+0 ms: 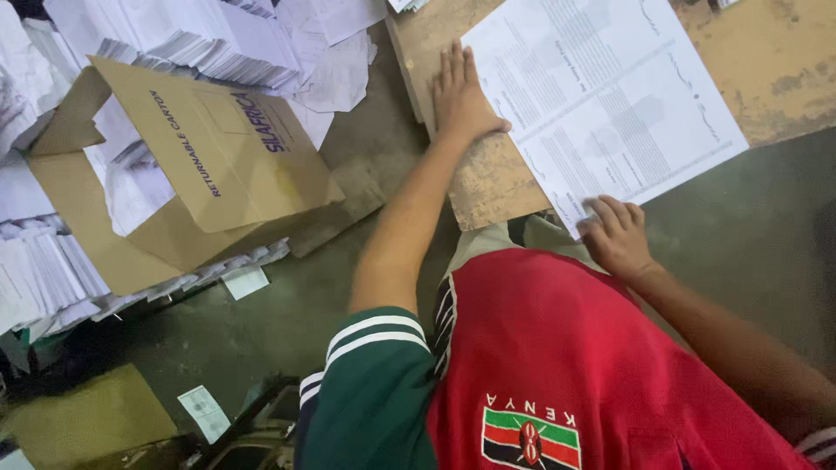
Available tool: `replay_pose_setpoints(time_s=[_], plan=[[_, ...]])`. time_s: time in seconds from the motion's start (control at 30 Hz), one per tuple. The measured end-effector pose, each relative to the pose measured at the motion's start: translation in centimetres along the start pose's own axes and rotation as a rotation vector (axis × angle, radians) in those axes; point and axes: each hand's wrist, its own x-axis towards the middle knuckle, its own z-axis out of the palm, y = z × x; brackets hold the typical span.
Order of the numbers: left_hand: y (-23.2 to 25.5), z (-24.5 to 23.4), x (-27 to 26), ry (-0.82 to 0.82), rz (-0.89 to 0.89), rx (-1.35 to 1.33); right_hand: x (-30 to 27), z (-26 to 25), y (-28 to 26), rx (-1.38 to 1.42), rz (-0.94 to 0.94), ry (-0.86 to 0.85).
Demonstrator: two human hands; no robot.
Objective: The person repeatedly picks up a single sheet of paper from a large pile, folds it in half, and places it onto a growing stack on the table. This action is performed continuously throughout the clip.
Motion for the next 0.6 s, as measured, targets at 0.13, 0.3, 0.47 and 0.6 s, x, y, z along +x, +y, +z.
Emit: replay_pose_setpoints(time_s=[0.13,0.3,0.47,0.6], plan=[[0.0,0.5,-1.1,0.084,0.018,-0.097,2.7,-2.9,1.4,0.148,-0.130,-0.052],[-0.4,1.8,-1.3,0.146,0.024,-0.215,13.7,-5.1,3.7,0.297,-0.199,-0.094],[-1.2,6.0,-0.4,0.361,0.142,-0.233,30.4,0.1,6.7,-0.301,-0.150,-0.365],[-0.9,4.1,-1.6,0.378,0.117,-0.281,38.4,10.3,9.5,-0.123,-0.206,-0.336]])
